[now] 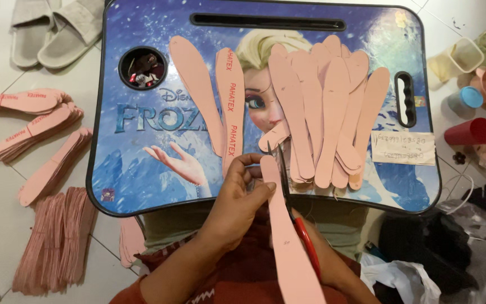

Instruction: The person trims the edges of pink shoe insoles using red-handled scissors. They pick up each insole, trim along the perimeter, and place the finished pieces on a Frozen-themed tray.

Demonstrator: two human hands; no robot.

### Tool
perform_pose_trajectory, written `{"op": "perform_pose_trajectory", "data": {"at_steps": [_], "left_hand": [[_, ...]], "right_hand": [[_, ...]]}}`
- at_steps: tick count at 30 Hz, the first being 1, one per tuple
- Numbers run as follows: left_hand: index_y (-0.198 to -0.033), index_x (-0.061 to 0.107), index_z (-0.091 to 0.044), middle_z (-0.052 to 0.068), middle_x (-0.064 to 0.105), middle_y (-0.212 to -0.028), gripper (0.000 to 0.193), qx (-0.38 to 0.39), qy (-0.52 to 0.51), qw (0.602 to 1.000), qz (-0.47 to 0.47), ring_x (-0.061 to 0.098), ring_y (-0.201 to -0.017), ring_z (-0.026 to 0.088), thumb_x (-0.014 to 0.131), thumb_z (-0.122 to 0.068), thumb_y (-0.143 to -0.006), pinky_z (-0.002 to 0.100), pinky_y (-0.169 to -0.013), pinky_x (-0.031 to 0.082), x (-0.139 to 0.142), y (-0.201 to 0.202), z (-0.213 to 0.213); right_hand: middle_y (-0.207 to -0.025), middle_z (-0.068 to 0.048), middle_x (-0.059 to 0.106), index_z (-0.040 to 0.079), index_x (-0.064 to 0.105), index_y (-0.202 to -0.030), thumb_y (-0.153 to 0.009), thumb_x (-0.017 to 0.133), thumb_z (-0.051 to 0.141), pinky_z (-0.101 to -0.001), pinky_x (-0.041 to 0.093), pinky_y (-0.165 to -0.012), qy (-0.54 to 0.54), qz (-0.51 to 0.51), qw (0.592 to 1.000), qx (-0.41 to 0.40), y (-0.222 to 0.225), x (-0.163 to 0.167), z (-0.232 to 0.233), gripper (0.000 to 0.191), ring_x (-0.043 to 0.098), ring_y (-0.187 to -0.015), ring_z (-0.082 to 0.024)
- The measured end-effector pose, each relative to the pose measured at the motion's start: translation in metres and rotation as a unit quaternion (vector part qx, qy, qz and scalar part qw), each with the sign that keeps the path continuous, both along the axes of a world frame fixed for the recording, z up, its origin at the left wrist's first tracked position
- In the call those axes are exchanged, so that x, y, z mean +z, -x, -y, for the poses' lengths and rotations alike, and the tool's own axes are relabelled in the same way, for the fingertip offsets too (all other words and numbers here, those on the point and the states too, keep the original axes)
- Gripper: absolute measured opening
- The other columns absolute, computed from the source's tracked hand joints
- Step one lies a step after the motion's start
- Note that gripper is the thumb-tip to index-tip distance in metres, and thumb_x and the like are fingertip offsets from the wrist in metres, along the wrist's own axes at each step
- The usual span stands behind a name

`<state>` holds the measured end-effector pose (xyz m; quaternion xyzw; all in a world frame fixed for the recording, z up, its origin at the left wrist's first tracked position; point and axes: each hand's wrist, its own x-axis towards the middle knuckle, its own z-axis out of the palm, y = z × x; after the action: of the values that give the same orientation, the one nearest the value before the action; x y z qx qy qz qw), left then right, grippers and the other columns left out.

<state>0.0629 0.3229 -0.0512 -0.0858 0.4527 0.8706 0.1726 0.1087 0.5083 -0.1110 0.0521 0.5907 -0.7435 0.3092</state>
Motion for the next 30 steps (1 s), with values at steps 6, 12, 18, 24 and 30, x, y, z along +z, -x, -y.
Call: {"op": "perform_pose_trajectory", "data": {"at_steps": [6,12,18,24,30], "left_hand": [[-0.132,0.044,-0.008,0.006,0.059,-0.108,0.049,0.009,0.050,0.999,-0.004,0.063,-0.076,0.008,0.065,0.002,-0.089,0.022,-0.062,0.055,0.003,-0.006,0.001],[-0.130,0.046,-0.007,0.005,0.059,-0.101,0.045,0.030,0.067,0.997,-0.011,0.063,-0.074,0.006,0.071,-0.005,-0.092,0.022,-0.058,0.053,0.004,-0.011,-0.001],[-0.130,0.048,-0.007,0.004,0.062,-0.096,0.043,0.028,0.065,0.997,-0.022,0.063,-0.071,0.005,0.071,-0.006,-0.092,0.021,-0.058,0.053,-0.002,-0.011,0.001],[-0.129,0.050,-0.005,0.005,0.065,-0.094,0.041,0.028,0.057,0.997,-0.044,0.063,-0.070,0.005,0.070,-0.003,-0.093,0.019,-0.058,0.052,-0.003,-0.011,0.001],[-0.129,0.049,-0.004,0.006,0.065,-0.094,0.041,0.028,0.071,0.996,-0.040,0.062,-0.069,0.005,0.069,-0.002,-0.093,0.018,-0.057,0.051,-0.002,-0.009,0.001]], "right_hand": [[-0.092,-0.001,0.065,0.013,0.057,-0.123,-0.094,0.062,0.035,-0.0267,0.050,-0.064,0.109,0.105,0.980,-0.128,0.053,-0.058,0.044,0.037,0.061,-0.076,-0.009],[-0.100,0.002,0.066,0.015,0.057,-0.127,-0.095,0.061,0.039,-0.0265,0.052,-0.071,0.123,0.128,0.968,-0.177,0.080,-0.059,0.066,0.041,0.063,-0.084,-0.007],[-0.097,0.003,0.061,0.018,0.056,-0.129,-0.099,0.067,0.041,-0.0279,0.048,-0.068,0.260,0.174,0.929,-0.197,0.077,-0.063,0.068,0.040,0.058,-0.081,-0.008],[-0.097,0.002,0.064,0.014,0.056,-0.131,-0.097,0.066,0.038,-0.0277,0.049,-0.069,0.172,0.124,0.966,-0.150,0.044,-0.071,0.037,0.043,0.058,-0.081,-0.008],[-0.098,0.000,0.066,0.010,0.057,-0.133,-0.095,0.065,0.035,-0.0275,0.050,-0.071,0.020,0.006,0.998,-0.051,0.006,-0.041,0.007,0.046,0.058,-0.082,-0.008]]}}
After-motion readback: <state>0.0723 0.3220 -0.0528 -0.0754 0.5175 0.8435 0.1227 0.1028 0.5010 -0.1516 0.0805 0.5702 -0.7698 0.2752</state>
